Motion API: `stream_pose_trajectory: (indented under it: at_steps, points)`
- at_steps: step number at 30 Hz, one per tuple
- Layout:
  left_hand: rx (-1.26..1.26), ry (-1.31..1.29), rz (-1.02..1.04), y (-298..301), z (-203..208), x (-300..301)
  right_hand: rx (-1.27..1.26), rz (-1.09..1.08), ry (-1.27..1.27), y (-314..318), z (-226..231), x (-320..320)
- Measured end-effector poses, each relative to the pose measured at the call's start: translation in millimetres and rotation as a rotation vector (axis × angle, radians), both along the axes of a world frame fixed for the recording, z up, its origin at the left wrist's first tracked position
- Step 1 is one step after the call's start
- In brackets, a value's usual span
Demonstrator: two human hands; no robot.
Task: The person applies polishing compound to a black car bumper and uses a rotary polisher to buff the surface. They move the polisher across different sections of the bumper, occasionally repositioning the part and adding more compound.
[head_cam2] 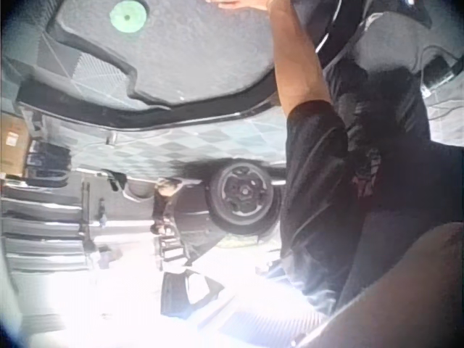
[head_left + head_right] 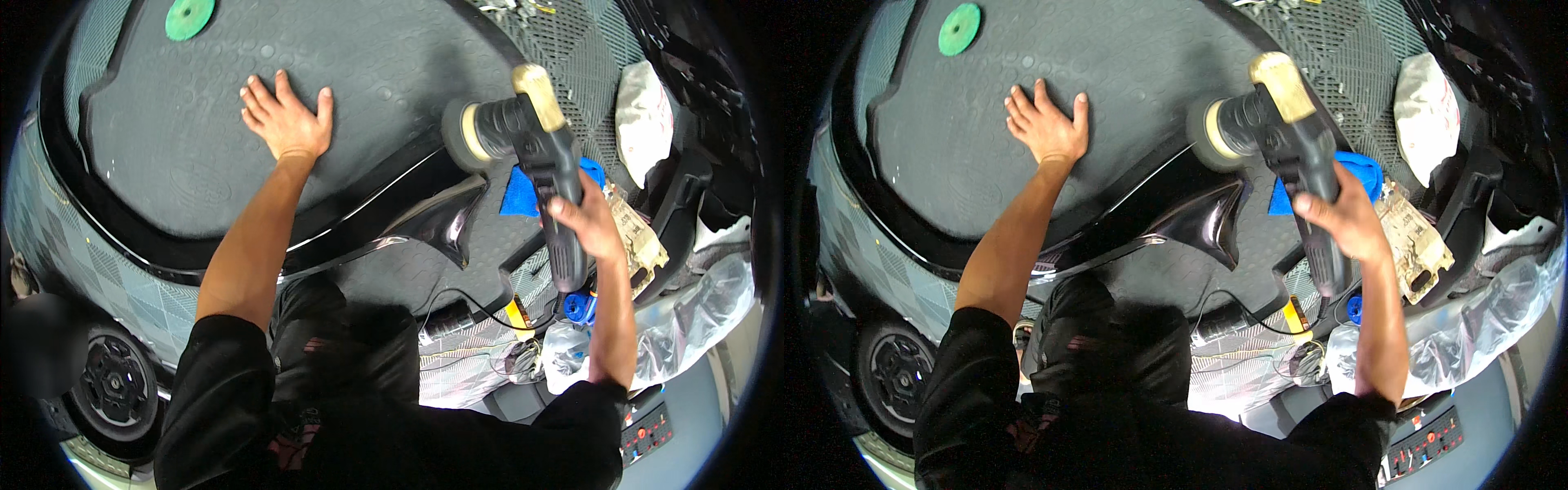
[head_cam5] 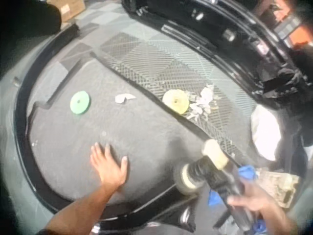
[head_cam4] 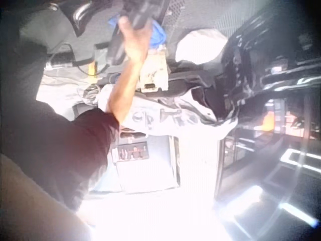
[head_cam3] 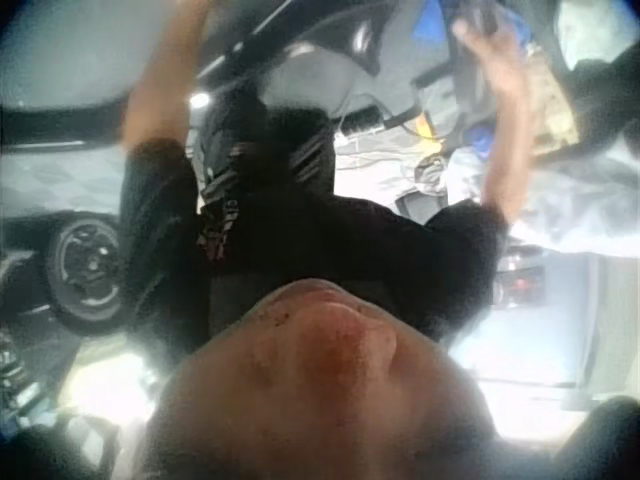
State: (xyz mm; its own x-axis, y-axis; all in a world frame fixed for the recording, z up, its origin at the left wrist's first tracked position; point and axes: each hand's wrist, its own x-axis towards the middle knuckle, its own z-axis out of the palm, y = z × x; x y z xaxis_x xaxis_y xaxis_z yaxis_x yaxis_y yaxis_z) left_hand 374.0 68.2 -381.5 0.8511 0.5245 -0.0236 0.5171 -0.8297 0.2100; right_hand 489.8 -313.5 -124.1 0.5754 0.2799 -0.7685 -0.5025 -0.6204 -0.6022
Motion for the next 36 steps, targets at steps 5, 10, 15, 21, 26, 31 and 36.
stream_pose_trajectory:
  at_steps: [5,10,15,21,26,31,36]
  points:
    - [-0.005,-0.005,-0.007,0.5,-0.5,-0.5,-0.236,0.089,-0.303,29.4,21.7,-83.5]
    - [0.0,-0.02,-0.008,1.6,-4.2,-3.6,-0.197,-0.166,-0.252,65.7,3.1,-167.3]
    - [-0.037,-0.031,-0.034,3.5,-11.2,-1.4,-0.139,-0.06,-0.27,115.2,0.1,-231.6]
    - [-0.663,-0.073,-0.031,65.0,39.2,-20.1,-0.09,0.084,-0.409,125.1,-12.3,-253.9]
    - [-0.958,-0.368,0.087,132.3,126.1,-163.2,0.013,-0.181,-0.424,82.8,-24.5,-237.3]
    - [-1.318,-0.444,0.241,124.8,174.7,-321.1,-0.002,-0.429,-0.597,56.3,-38.1,-235.7]
    - [-1.385,-0.006,0.245,56.0,189.6,-368.0,-0.056,-0.449,-0.564,81.6,-52.1,-303.0]
